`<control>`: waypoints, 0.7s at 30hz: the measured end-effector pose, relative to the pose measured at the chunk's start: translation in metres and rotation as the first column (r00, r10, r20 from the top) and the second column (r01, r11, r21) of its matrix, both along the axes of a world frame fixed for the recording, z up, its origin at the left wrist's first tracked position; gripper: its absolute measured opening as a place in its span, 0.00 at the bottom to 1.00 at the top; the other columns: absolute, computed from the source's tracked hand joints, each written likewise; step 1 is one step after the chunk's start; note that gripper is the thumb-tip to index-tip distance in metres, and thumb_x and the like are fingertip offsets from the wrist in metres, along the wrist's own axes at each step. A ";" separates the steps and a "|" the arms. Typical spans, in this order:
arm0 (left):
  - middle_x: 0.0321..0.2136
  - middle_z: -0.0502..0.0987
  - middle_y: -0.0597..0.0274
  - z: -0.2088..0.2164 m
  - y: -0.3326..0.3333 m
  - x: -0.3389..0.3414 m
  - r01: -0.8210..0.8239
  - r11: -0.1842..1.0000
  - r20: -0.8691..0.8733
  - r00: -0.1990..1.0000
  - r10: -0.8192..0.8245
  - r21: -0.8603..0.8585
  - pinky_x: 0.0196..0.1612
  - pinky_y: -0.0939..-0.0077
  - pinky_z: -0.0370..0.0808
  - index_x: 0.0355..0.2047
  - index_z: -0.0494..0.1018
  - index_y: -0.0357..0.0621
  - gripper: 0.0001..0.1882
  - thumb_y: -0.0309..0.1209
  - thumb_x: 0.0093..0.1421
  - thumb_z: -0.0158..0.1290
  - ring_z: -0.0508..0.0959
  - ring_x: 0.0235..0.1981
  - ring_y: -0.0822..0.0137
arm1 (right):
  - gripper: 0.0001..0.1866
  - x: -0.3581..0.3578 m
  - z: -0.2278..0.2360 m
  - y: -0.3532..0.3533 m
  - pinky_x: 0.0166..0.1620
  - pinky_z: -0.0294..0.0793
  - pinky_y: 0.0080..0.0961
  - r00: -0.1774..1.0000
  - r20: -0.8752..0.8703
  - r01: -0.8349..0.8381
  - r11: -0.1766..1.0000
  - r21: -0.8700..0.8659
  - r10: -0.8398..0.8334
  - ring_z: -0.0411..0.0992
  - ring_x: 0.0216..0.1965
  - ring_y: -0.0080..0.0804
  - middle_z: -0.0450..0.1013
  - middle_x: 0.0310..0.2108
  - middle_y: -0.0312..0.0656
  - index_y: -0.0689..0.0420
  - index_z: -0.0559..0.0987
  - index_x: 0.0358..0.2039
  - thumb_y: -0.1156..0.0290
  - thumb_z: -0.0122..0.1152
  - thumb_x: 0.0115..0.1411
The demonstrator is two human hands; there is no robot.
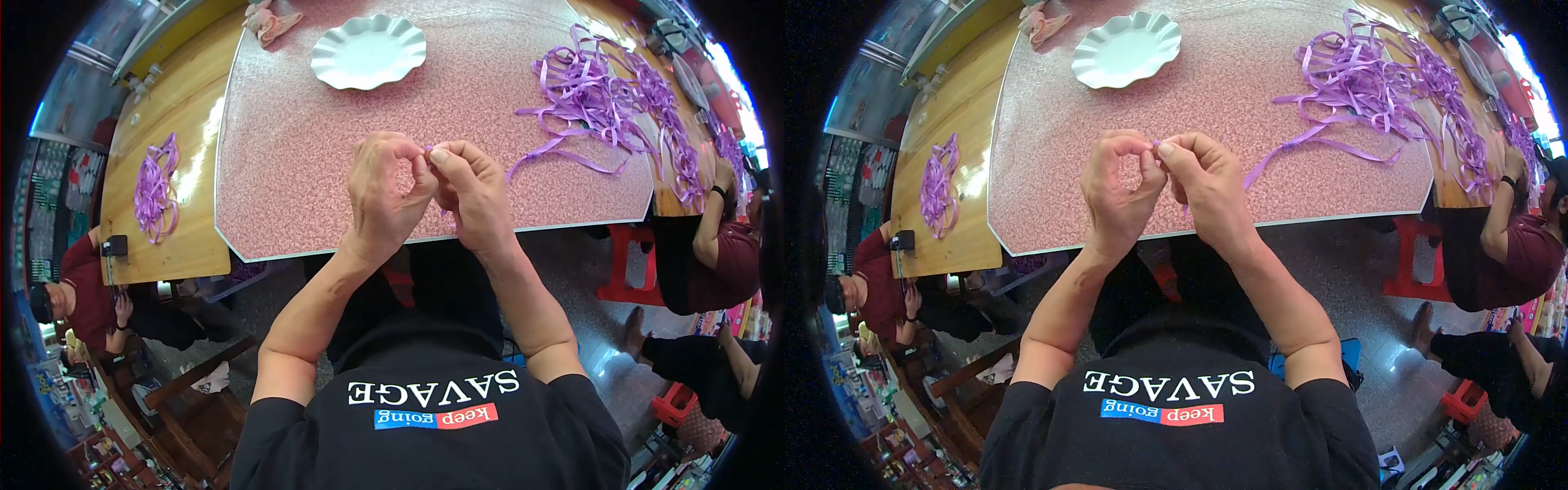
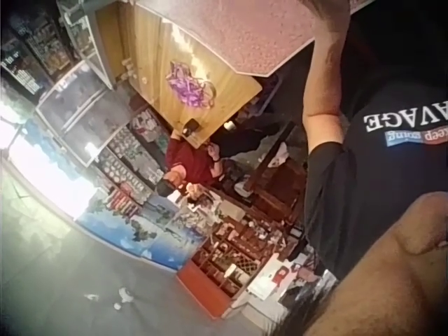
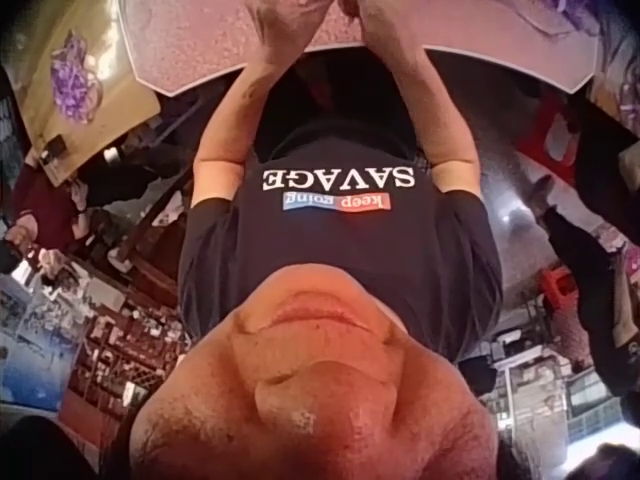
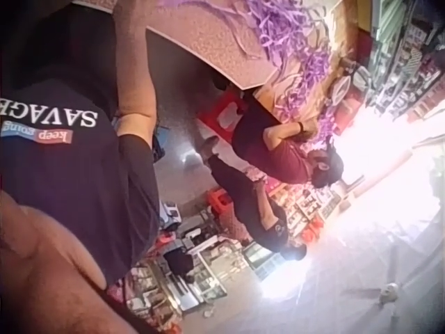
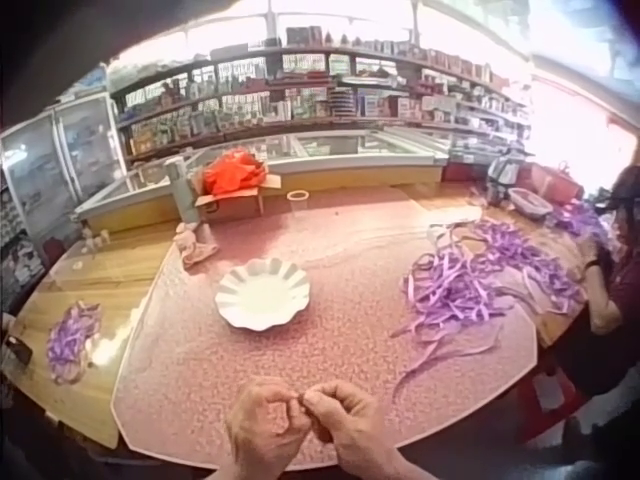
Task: Tying knots in purple ribbons at a workbench.
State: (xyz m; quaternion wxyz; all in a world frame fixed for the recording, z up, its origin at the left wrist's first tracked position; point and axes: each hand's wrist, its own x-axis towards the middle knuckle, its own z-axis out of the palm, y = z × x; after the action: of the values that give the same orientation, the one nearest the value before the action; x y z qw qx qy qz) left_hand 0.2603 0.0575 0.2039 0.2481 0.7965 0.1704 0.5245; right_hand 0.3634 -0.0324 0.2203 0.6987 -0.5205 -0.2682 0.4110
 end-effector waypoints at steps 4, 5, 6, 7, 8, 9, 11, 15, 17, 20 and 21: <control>0.30 0.75 0.58 -0.006 -0.008 0.004 0.061 0.974 0.107 0.994 -0.038 -0.216 0.42 0.70 0.75 0.35 0.70 0.41 0.09 0.17 0.55 0.55 0.78 0.35 0.63 | 0.08 0.001 0.003 -0.001 0.20 0.54 0.11 0.870 -0.477 -0.115 0.993 0.041 0.121 0.56 0.17 0.10 0.68 0.24 0.28 0.55 0.76 0.32 0.67 0.56 0.67; 0.32 0.75 0.59 -0.004 -0.011 0.003 0.140 0.909 0.168 0.983 -0.079 -0.393 0.43 0.73 0.75 0.36 0.70 0.40 0.07 0.18 0.58 0.54 0.77 0.36 0.67 | 0.08 0.000 0.006 -0.002 0.20 0.54 0.11 0.847 -0.522 -0.122 0.992 -0.007 0.101 0.55 0.17 0.10 0.68 0.24 0.28 0.55 0.75 0.31 0.67 0.56 0.67; 0.33 0.76 0.61 -0.003 -0.013 0.003 0.222 0.805 0.235 0.966 -0.106 -0.550 0.45 0.76 0.74 0.37 0.70 0.40 0.06 0.19 0.61 0.53 0.77 0.37 0.72 | 0.08 0.002 0.005 -0.002 0.20 0.54 0.11 0.847 -0.523 -0.122 0.993 -0.007 0.100 0.55 0.17 0.10 0.68 0.24 0.28 0.55 0.75 0.31 0.67 0.56 0.67; 0.33 0.76 0.61 -0.004 -0.012 0.003 0.222 0.805 0.235 0.966 -0.106 -0.549 0.45 0.76 0.74 0.37 0.70 0.40 0.06 0.19 0.61 0.53 0.77 0.37 0.72 | 0.08 0.003 0.005 -0.002 0.19 0.54 0.11 0.853 -0.509 -0.131 0.991 0.003 0.114 0.55 0.17 0.09 0.68 0.24 0.28 0.55 0.75 0.31 0.67 0.56 0.67; 0.34 0.75 0.62 -0.004 -0.011 0.002 0.268 0.774 0.263 0.955 -0.136 -0.573 0.45 0.77 0.74 0.38 0.70 0.39 0.05 0.20 0.63 0.52 0.76 0.38 0.74 | 0.07 0.004 0.005 -0.002 0.19 0.53 0.11 0.859 -0.496 -0.140 0.990 0.013 0.129 0.55 0.17 0.09 0.68 0.24 0.28 0.55 0.75 0.32 0.67 0.56 0.67; 0.36 0.75 0.62 -0.004 -0.010 0.002 0.313 0.741 0.292 0.942 -0.164 -0.594 0.46 0.78 0.74 0.40 0.70 0.38 0.04 0.21 0.65 0.51 0.75 0.40 0.76 | 0.07 0.005 0.004 -0.002 0.19 0.53 0.11 0.859 -0.496 -0.141 0.990 0.014 0.129 0.55 0.17 0.09 0.68 0.24 0.28 0.55 0.75 0.32 0.67 0.56 0.67; 0.38 0.75 0.62 -0.002 -0.008 -0.001 0.356 0.698 0.301 0.931 -0.207 -0.621 0.47 0.78 0.74 0.40 0.70 0.38 0.04 0.20 0.65 0.51 0.74 0.40 0.76 | 0.07 0.007 0.001 -0.002 0.18 0.52 0.10 0.873 -0.466 -0.130 0.989 0.066 0.146 0.55 0.17 0.09 0.68 0.24 0.28 0.55 0.74 0.32 0.67 0.56 0.67; 0.40 0.74 0.62 0.000 -0.007 -0.005 0.454 0.583 0.353 0.891 -0.286 -0.673 0.48 0.79 0.73 0.42 0.70 0.38 0.05 0.20 0.66 0.50 0.73 0.41 0.77 | 0.07 0.006 0.005 -0.001 0.18 0.51 0.10 0.895 -0.435 -0.094 0.995 0.037 0.100 0.54 0.17 0.09 0.68 0.24 0.28 0.54 0.74 0.32 0.67 0.55 0.68; 0.42 0.74 0.62 0.003 -0.006 -0.006 0.479 0.570 0.356 0.878 -0.321 -0.668 0.50 0.78 0.72 0.42 0.71 0.39 0.05 0.22 0.67 0.49 0.73 0.43 0.76 | 0.07 0.009 -0.001 -0.003 0.18 0.51 0.10 0.884 -0.435 -0.139 0.985 0.104 0.170 0.54 0.17 0.08 0.68 0.24 0.28 0.55 0.75 0.34 0.68 0.55 0.69; 0.44 0.74 0.62 0.003 -0.006 -0.005 0.496 0.544 0.363 0.868 -0.339 -0.677 0.51 0.77 0.70 0.43 0.71 0.40 0.05 0.26 0.69 0.49 0.72 0.45 0.75 | 0.07 0.010 -0.006 -0.002 0.18 0.51 0.09 0.884 -0.427 -0.150 0.981 0.121 0.187 0.54 0.17 0.09 0.68 0.24 0.28 0.55 0.76 0.35 0.67 0.55 0.69; 0.44 0.74 0.62 0.003 -0.006 -0.005 0.489 0.533 0.368 0.872 -0.324 -0.691 0.52 0.77 0.70 0.43 0.71 0.40 0.05 0.28 0.70 0.49 0.72 0.45 0.75 | 0.07 0.010 -0.006 -0.002 0.18 0.51 0.09 0.884 -0.427 -0.151 0.981 0.121 0.189 0.54 0.17 0.09 0.68 0.24 0.28 0.55 0.76 0.35 0.67 0.55 0.69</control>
State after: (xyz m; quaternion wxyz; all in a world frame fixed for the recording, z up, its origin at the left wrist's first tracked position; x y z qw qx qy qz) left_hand 0.2551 0.0516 0.2072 0.6921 0.5765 0.1597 0.4039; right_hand 0.3730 -0.0347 0.2148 0.7235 -0.3597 -0.1665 0.5652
